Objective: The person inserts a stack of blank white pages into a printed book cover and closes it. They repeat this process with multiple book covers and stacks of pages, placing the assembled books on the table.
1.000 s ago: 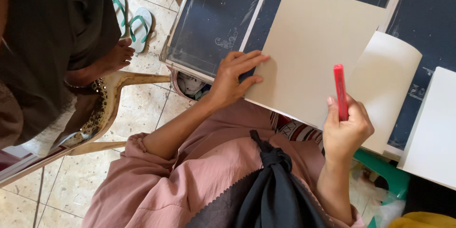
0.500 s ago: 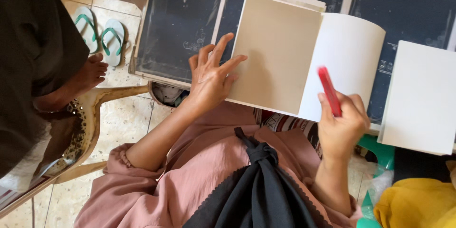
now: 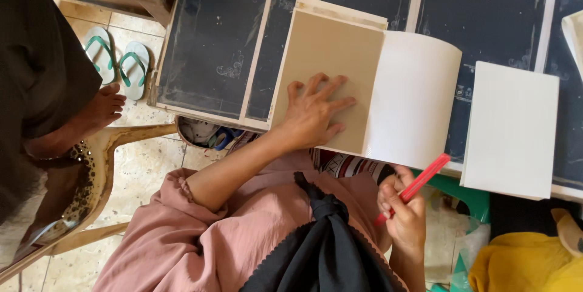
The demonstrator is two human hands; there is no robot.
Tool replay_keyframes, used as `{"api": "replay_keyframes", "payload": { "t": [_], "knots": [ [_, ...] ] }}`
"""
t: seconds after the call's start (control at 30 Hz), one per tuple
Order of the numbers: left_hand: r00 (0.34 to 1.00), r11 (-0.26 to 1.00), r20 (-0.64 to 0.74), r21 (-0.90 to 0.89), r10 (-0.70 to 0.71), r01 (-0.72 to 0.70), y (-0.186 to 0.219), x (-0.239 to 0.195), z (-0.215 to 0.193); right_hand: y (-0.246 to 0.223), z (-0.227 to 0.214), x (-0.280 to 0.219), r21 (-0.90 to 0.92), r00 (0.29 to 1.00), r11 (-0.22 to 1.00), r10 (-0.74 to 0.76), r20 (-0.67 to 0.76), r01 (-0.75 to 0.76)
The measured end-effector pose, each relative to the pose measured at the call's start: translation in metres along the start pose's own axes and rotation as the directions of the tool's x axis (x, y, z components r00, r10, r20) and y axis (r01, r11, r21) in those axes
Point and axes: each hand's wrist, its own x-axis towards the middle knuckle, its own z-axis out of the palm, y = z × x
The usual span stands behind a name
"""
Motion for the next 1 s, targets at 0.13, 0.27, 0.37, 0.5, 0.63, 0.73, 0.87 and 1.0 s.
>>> {"api": "replay_keyframes", "payload": {
  "t": [0.13, 0.27, 0.37, 0.5, 0.63, 0.73, 0.87, 1.0],
  "knots": [
    [0.992, 0.997, 0.111, -0.019, -0.066, 0.068, 0.004, 0.004, -0.004, -0.022, 0.035, 0.000, -0.301, 0.985, 0.943, -0.163, -0.051, 0.141],
    [0.994, 0.878, -0.012, -0.470, -0.113, 0.094, -0.026, 0.012, 0.003, -0.019, 0.049, 0.014, -0.818, 0.876, 0.396, -0.415, 0.245, 0.416],
    [0.980, 0.697, -0.133, -0.717, -0.148, 0.008, -0.052, 0.000, -0.032, -0.019, 0.064, 0.026, -0.830, 0.759, 0.001, -0.404, 0.511, 0.558],
    [0.986, 0.822, -0.095, -0.566, -0.139, 0.061, -0.065, -0.026, -0.074, -0.018, 0.077, 0.034, -0.848, 0.810, -0.067, -0.266, 0.522, 0.525],
    [0.994, 0.985, -0.108, -0.175, -0.030, 0.010, -0.096, -0.042, -0.047, -0.025, 0.084, 0.034, -0.852, 0.823, -0.075, -0.231, 0.520, 0.517],
    [0.998, 0.999, 0.060, 0.020, -0.033, 0.032, -0.101, -0.044, -0.042, -0.026, 0.082, 0.036, -0.875, 0.857, 0.003, -0.203, 0.474, 0.484],
    [0.984, 0.998, 0.165, 0.045, -0.060, 0.054, -0.098, -0.043, -0.048, -0.031, 0.084, 0.037, -0.834, 0.839, 0.147, -0.224, 0.496, 0.532],
    [0.962, 0.994, 0.252, 0.042, -0.107, 0.099, -0.089, -0.039, -0.054, -0.025, 0.069, 0.039, -0.832, 0.863, 0.249, -0.251, 0.438, 0.495]
  ]
}}
